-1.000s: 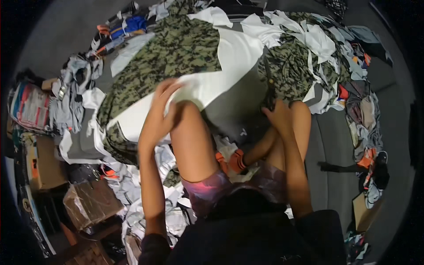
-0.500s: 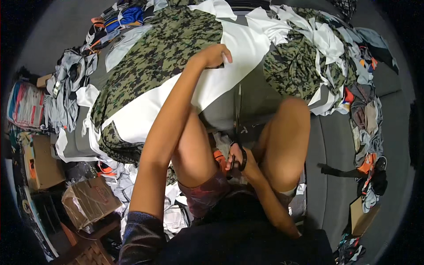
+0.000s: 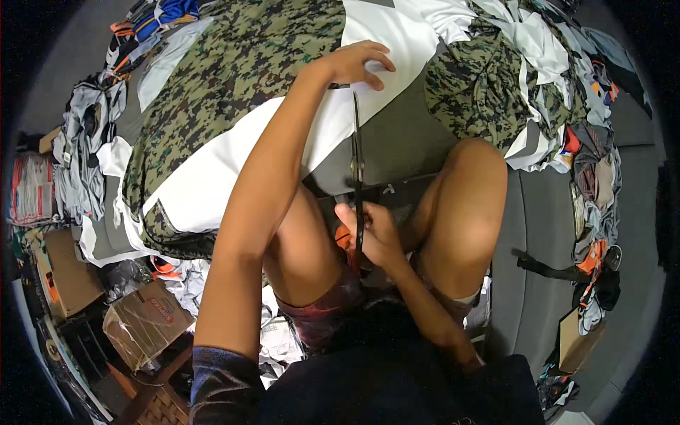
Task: Cutting shapes out of camouflage patterned fabric using a pair of scissors.
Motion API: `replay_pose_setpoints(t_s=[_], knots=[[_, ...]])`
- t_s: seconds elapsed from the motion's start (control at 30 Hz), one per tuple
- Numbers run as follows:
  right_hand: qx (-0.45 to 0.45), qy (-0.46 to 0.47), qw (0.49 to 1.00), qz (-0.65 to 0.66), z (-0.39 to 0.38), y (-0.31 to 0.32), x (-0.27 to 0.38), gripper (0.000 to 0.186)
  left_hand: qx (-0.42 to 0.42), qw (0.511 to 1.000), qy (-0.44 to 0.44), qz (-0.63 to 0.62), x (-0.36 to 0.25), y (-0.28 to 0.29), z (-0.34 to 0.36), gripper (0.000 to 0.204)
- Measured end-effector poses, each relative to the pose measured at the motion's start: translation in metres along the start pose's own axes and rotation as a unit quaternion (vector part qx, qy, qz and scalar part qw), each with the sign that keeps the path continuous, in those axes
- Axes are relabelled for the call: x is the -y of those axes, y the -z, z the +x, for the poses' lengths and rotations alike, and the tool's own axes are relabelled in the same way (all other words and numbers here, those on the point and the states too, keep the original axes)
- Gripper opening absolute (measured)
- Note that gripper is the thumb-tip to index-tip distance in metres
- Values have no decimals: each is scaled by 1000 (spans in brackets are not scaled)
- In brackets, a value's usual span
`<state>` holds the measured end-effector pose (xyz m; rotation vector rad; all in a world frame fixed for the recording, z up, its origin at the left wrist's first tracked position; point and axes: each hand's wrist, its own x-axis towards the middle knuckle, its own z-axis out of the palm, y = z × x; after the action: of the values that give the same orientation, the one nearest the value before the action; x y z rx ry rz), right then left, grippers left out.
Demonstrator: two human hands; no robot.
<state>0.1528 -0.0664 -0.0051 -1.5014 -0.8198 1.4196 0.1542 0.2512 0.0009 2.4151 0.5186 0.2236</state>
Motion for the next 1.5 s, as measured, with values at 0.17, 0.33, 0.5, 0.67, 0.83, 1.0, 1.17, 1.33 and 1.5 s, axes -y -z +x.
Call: replay_pose_setpoints(t_s=[0.17,0.33,0.5,0.67,0.83,1.0,1.17,1.33,1.5], knots=[[-28,11,999,-18,3,-3,6,36,-20,998,-53,29,11,-9,4,44],[-55,29,996,-56,5,-3,7,39,-38,994,-78,61,16,-8,9,46],[-42,-29,999,0,2,0,22,42,-20,995,-72,66,9,-6,8,48],[-44,-29,999,-5,-1,-2,22,44,-63,993,-80,65,14,-7,9,39],[-39,-54,997,30,-5,-3,26,46,-111,983,-91,-112,25,18,6,26],[-67,-77,995,0,9,-3,28,49,-43,992,-98,-63,39,41,-18,31],[-106,-50,988,-100,26,3,27,53,57,998,-14,-24,20,36,-38,43],[-119,-68,987,-84,31,-4,38,57,70,996,47,10,15,30,-44,62],[-119,-74,983,-119,30,-7,35,60,80,994,57,57,18,32,-41,73]])
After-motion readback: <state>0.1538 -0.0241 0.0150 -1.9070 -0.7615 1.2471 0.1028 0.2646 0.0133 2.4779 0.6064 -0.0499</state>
